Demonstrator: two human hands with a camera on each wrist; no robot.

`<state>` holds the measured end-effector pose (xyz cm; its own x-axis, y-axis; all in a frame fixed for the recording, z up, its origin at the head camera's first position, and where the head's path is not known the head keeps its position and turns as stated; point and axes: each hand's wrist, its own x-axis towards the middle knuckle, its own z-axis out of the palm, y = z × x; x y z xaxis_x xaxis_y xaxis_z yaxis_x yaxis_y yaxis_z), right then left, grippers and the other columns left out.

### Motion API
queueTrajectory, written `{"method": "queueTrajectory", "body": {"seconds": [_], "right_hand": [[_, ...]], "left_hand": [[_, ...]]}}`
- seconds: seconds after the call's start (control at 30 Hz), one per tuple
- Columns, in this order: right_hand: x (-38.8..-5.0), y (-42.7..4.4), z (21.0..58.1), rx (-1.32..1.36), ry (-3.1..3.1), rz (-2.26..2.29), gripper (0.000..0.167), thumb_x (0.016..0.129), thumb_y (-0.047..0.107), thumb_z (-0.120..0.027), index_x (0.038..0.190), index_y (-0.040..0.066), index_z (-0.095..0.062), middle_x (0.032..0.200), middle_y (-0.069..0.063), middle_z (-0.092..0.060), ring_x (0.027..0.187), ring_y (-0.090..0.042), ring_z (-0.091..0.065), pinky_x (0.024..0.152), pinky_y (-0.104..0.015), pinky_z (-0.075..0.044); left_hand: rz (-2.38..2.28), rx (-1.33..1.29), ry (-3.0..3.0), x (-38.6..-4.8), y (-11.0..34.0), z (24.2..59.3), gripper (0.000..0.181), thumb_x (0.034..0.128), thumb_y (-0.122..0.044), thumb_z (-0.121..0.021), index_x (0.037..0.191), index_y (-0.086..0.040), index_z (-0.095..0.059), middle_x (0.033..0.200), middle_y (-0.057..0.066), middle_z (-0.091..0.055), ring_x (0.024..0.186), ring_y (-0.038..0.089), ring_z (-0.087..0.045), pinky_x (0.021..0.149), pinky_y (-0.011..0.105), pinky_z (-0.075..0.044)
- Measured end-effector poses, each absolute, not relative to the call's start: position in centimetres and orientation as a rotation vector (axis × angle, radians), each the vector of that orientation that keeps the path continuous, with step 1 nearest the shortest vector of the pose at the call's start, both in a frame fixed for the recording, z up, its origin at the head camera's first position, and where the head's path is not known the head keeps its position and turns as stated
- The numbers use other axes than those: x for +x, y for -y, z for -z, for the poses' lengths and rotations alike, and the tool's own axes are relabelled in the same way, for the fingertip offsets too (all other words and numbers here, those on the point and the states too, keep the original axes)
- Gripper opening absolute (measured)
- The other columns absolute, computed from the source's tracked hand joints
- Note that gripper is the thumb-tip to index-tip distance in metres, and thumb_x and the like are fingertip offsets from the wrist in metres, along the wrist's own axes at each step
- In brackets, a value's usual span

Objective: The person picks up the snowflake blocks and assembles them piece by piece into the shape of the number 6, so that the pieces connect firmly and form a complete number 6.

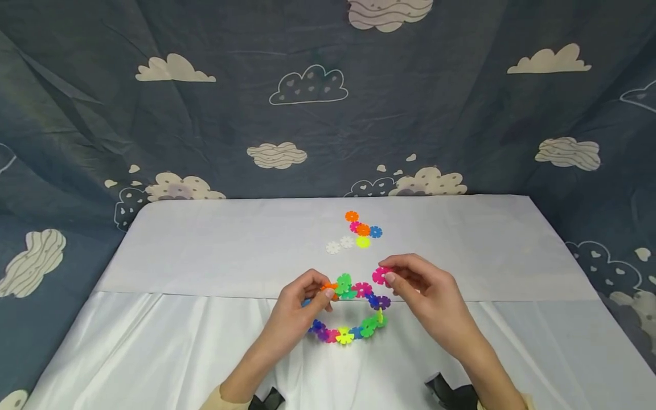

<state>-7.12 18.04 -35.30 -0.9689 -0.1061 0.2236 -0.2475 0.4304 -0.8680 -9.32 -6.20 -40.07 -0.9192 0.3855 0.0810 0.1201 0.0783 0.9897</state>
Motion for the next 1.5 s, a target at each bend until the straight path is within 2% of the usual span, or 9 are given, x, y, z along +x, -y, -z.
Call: {"method": "queueTrajectory", "body": {"seconds": [0.27,0.43,0.53,0.7,1.2,1.4,1.5], "right_hand": [[-6.5,-16.0,35.7,0.426,2.485,-1.393,0.034,0.088,0.001,-0.071,0.112,0.025,-0.07,0.099,0.015,-0.064,0.087,-0.007,-0.063,0.08,-0.025,-0.055],[-6.4,-15.3,35.9,0.473,2.457,-1.363,0.038,0.087,-0.001,-0.072,0.111,0.028,-0.071,0.1,0.017,-0.064,0.086,-0.006,-0.061,0.074,-0.024,-0.055],[-6.4,-15.0,36.0,0.529,2.404,-1.348,0.037,0.086,-0.003,-0.072,0.11,0.025,-0.072,0.1,0.014,-0.065,0.082,-0.008,-0.06,0.07,-0.023,-0.055],[-6.4,-14.6,36.1,0.612,2.372,-1.287,0.035,0.085,-0.007,-0.072,0.108,0.02,-0.072,0.099,0.01,-0.066,0.081,-0.009,-0.061,0.066,-0.021,-0.053],[-6.7,-14.9,36.2,0.679,2.369,-1.247,0.037,0.082,-0.014,-0.071,0.103,0.017,-0.072,0.097,0.009,-0.066,0.08,-0.009,-0.061,0.067,-0.018,-0.052],[-6.7,-14.8,36.2,0.715,2.373,-1.18,0.035,0.081,-0.013,-0.072,0.101,0.015,-0.072,0.098,0.009,-0.066,0.082,-0.007,-0.061,0.068,-0.015,-0.051],[-6.9,-14.8,36.3,0.699,2.384,-1.169,0.034,0.081,-0.011,-0.073,0.104,0.014,-0.072,0.099,0.009,-0.066,0.083,-0.007,-0.063,0.069,-0.016,-0.052]], "left_hand": [[-1.92,0.522,-2.121,-8.8,6.1,39.8,0.01,0.1,-0.023,-0.06,0.105,-0.015,-0.06,0.094,0.003,-0.067,0.088,0.032,-0.065,0.086,0.048,-0.051],[-1.893,0.523,-2.178,-8.4,5.9,39.6,0.008,0.1006,-0.026,-0.059,0.103,-0.017,-0.06,0.095,0.0,-0.066,0.086,0.025,-0.065,0.085,0.039,-0.05],[-1.899,0.54,-2.216,-8.3,5.7,39.6,0.009,0.1005,-0.025,-0.059,0.1,-0.016,-0.06,0.093,-0.002,-0.065,0.083,0.021,-0.063,0.081,0.036,-0.051],[-1.943,0.586,-2.253,-8.1,5.5,39.7,0.008,0.0996,-0.02,-0.06,0.096,-0.013,-0.061,0.088,-0.002,-0.063,0.079,0.021,-0.062,0.075,0.032,-0.05],[-1.983,0.737,-2.347,-8.2,4.9,40.4,0.006,0.0988,-0.017,-0.06,0.093,-0.017,-0.059,0.083,-0.008,-0.061,0.076,0.018,-0.061,0.07,0.029,-0.049],[-1.981,0.864,-2.403,-8.2,4.8,40.6,0.006,0.0985,-0.013,-0.059,0.093,-0.015,-0.058,0.081,-0.007,-0.06,0.073,0.022,-0.059,0.068,0.029,-0.048],[-1.98,0.838,-2.382,-8.3,4.7,40.5,0.005,0.0984,-0.012,-0.06,0.094,-0.013,-0.058,0.082,-0.006,-0.06,0.074,0.023,-0.06,0.069,0.03,-0.049]]}}
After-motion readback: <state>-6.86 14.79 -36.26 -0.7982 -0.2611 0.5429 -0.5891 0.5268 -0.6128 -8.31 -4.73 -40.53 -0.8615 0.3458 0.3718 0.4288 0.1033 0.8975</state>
